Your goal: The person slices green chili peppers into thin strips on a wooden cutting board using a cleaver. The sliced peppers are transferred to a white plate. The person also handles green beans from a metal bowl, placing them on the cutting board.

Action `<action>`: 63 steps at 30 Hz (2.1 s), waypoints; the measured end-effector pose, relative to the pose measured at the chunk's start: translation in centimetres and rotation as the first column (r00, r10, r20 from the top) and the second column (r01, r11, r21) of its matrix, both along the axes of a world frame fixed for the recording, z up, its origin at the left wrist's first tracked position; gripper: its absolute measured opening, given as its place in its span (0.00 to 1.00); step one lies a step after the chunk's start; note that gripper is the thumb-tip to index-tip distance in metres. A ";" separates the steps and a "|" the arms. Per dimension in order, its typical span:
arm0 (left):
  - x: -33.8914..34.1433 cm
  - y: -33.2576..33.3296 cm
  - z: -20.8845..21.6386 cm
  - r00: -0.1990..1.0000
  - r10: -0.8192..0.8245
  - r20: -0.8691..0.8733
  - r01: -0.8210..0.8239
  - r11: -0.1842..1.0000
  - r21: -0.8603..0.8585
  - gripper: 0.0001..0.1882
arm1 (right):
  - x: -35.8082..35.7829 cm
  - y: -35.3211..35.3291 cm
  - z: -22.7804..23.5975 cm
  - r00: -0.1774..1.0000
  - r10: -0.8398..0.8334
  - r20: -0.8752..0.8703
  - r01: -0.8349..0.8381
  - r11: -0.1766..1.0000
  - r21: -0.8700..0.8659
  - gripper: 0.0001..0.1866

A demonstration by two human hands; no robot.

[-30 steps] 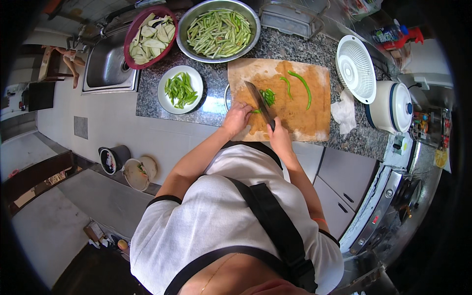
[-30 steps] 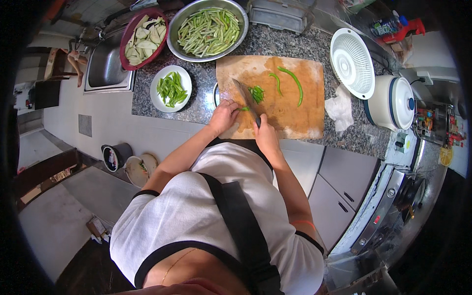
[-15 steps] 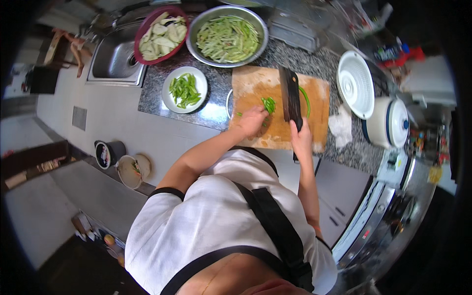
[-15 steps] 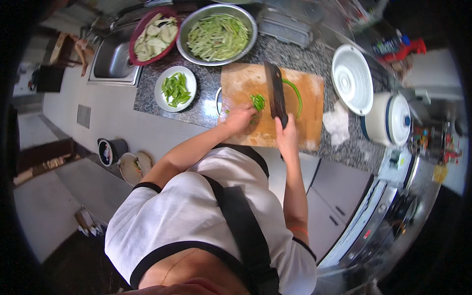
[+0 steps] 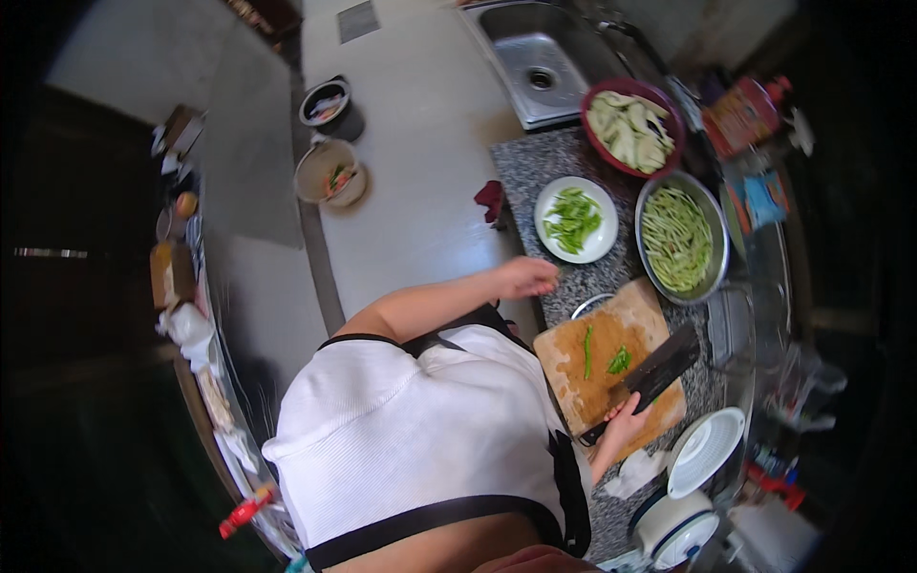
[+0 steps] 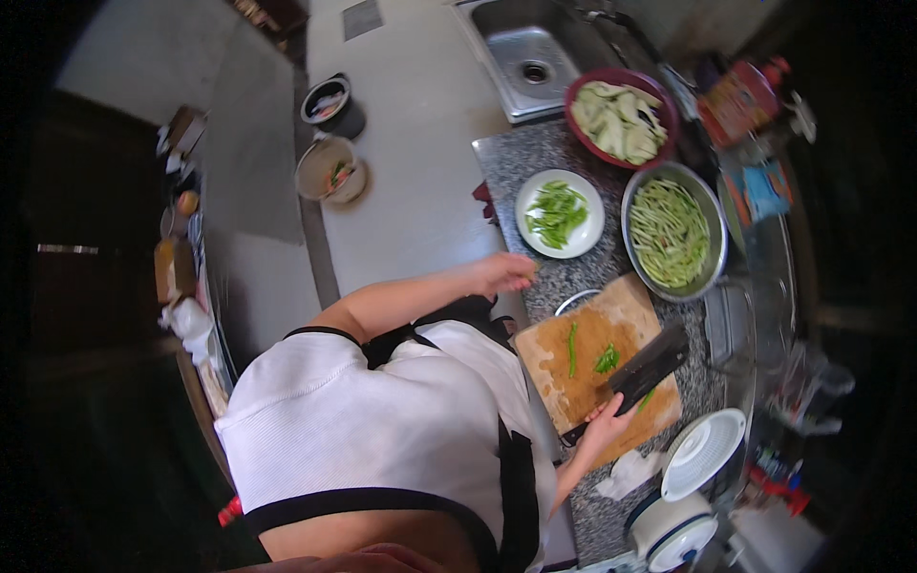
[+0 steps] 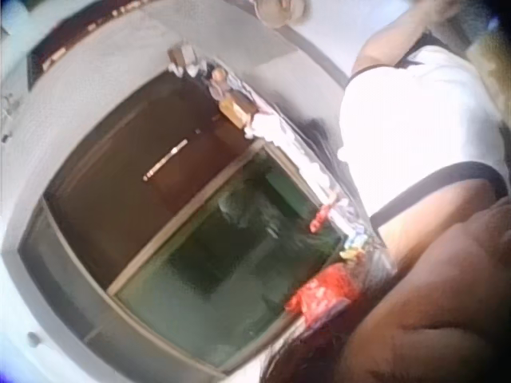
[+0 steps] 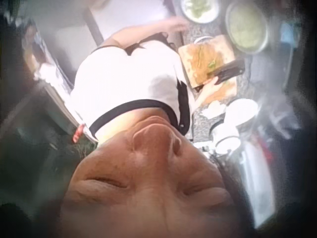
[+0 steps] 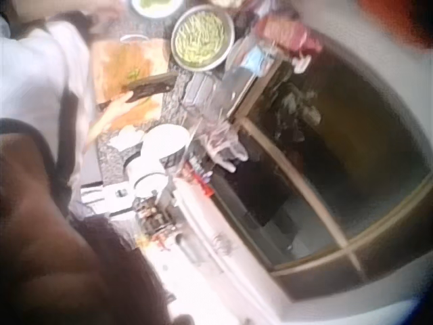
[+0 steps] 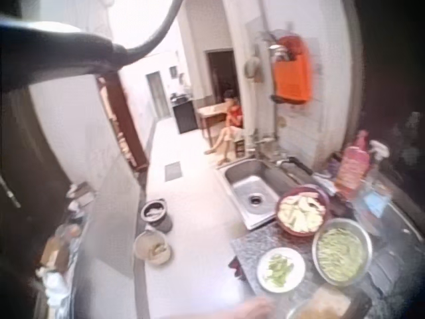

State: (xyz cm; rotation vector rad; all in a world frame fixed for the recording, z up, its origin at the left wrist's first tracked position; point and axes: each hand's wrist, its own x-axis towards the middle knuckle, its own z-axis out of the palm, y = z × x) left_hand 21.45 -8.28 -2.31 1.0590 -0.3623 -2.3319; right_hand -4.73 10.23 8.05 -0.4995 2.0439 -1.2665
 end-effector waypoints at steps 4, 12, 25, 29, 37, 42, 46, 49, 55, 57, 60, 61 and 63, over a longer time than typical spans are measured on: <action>15.3 1.0 -8.7 0.863 0.470 0.183 -0.504 0.829 0.245 0.06 | -0.8 -1.5 0.2 0.997 0.063 -0.033 -0.061 0.997 0.045 0.18; 36.1 -3.0 -7.6 0.279 0.851 0.444 -0.893 0.401 -0.207 0.18 | 0.1 -2.8 0.6 0.993 0.108 -0.052 -0.105 0.992 0.064 0.13; -7.0 2.9 1.6 0.791 0.064 0.609 0.611 -0.022 -0.791 0.07 | 3.8 2.3 -1.4 0.873 0.327 -0.363 -0.181 0.907 0.381 0.11; -11.0 4.8 1.4 0.801 -0.040 0.597 0.561 -0.297 -0.772 0.08 | 4.4 3.6 -1.3 0.888 0.331 -0.319 -0.170 0.881 0.442 0.11; -12.4 3.9 0.3 0.770 0.092 0.631 0.610 -0.392 -0.688 0.07 | 4.5 3.7 -0.9 0.877 0.410 -0.251 -0.210 0.796 0.568 0.14; -12.3 3.8 0.1 0.768 0.079 0.636 0.607 -0.409 -0.682 0.07 | 3.9 3.5 -0.8 0.816 0.507 -0.276 -0.256 0.746 0.615 0.14; -12.2 4.1 -0.2 0.784 0.076 0.616 0.598 -0.360 -0.716 0.06 | 3.8 3.1 -1.8 0.782 0.537 -0.316 -0.255 0.738 0.624 0.13; -12.2 4.1 0.0 0.799 0.072 0.598 0.583 -0.340 -0.738 0.05 | 4.0 1.2 -1.8 0.797 0.526 -0.297 -0.263 0.745 0.613 0.12; -12.2 4.0 0.1 0.801 0.085 0.592 0.582 -0.342 -0.738 0.04 | 3.8 1.7 -0.3 0.794 0.515 -0.325 -0.298 0.794 0.530 0.11; -12.2 3.9 0.2 0.804 0.079 0.589 0.578 -0.340 -0.742 0.04 | 3.8 1.5 -0.8 0.792 0.523 -0.314 -0.296 0.779 0.552 0.12; -12.1 3.9 -0.3 0.797 0.069 0.600 0.579 -0.368 -0.728 0.03 | 3.7 0.7 -2.8 0.804 0.495 -0.331 -0.281 0.805 0.523 0.12; -12.1 3.9 -0.3 0.802 0.073 0.593 0.575 -0.363 -0.733 0.03 | 3.7 0.5 -3.3 0.809 0.478 -0.341 -0.273 0.820 0.502 0.12; -12.0 3.9 -0.2 0.811 0.085 0.579 0.568 -0.350 -0.745 0.03 | 3.7 0.4 -3.2 0.794 0.493 -0.355 -0.269 0.809 0.522 0.12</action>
